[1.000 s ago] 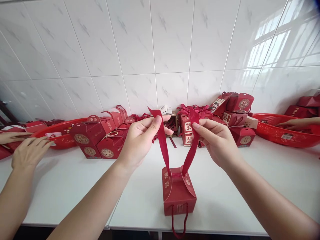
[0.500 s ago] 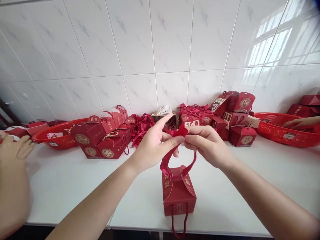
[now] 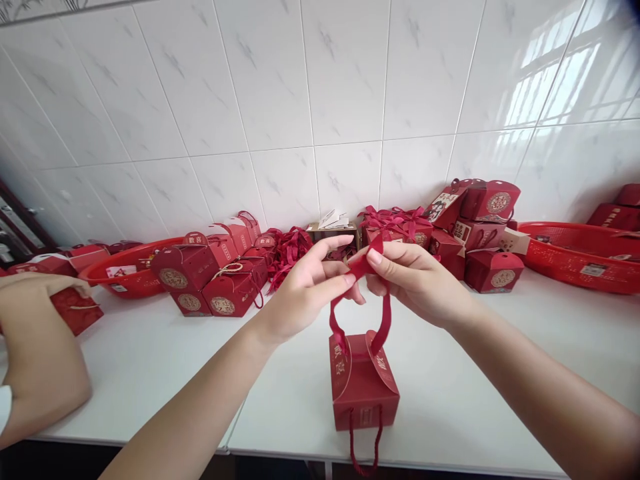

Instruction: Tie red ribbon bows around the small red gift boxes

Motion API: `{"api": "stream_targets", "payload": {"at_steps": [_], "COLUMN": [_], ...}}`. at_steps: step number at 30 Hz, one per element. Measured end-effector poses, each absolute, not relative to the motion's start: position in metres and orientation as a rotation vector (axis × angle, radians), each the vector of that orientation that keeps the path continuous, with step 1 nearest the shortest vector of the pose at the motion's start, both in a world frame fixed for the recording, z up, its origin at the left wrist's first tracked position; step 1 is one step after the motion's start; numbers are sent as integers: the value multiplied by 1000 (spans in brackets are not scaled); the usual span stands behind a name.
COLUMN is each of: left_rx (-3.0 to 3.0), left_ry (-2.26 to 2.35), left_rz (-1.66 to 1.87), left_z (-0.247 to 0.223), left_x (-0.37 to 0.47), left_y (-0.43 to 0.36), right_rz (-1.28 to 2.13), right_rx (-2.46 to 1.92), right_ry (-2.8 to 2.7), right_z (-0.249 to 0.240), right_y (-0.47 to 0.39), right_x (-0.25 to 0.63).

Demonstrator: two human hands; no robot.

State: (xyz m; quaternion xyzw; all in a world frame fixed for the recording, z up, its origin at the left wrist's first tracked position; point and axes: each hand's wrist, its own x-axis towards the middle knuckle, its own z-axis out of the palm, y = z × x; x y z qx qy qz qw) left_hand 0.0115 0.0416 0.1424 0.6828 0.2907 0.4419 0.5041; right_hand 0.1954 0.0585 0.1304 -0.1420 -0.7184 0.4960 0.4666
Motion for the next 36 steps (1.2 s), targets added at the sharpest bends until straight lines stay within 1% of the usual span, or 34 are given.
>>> {"api": "stream_targets", "payload": {"at_steps": [3, 7, 10, 13, 18, 22, 24, 26, 28, 30, 33, 36], "left_rx": [1469, 1275, 1217, 1263, 1365, 1411, 1471, 1626, 1891, 2188, 2533, 2712], "left_ry": [664, 645, 600, 576, 526, 561, 589, 678, 816, 954, 1136, 1366], "left_rz": [1115, 1123, 1120, 1126, 1158, 1154, 1165, 1228, 1380, 1548, 1661, 1581], "left_z": [142, 142, 141, 139, 136, 135, 134, 133, 131, 128, 120, 100], "left_x": [7, 3, 4, 5, 7, 9, 9, 9, 7, 1, -18, -49], "left_y": [46, 48, 45, 41, 35, 34, 33, 31, 28, 24, 19, 14], "right_rz": [922, 196, -281, -478, -487, -425, -291, -18, 318, 571, 676, 597], "right_rx": [-304, -283, -282, -267, -251, -241, -229, -253, -334, -458, -723, -1041], "right_ry": [-2028, -2286, -2277, -2198, -2115, -2067, -2045, -2025, -1922, -1741, -1572, -1564], "right_z": [134, 136, 133, 128, 119, 114, 112, 110, 106, 99, 82, 53], "right_y": [58, 59, 62, 65, 68, 69, 68, 67, 66, 63, 54, 40], "right_x": [202, 210, 213, 214, 216, 215, 213, 213, 215, 220, 238, 268]}}
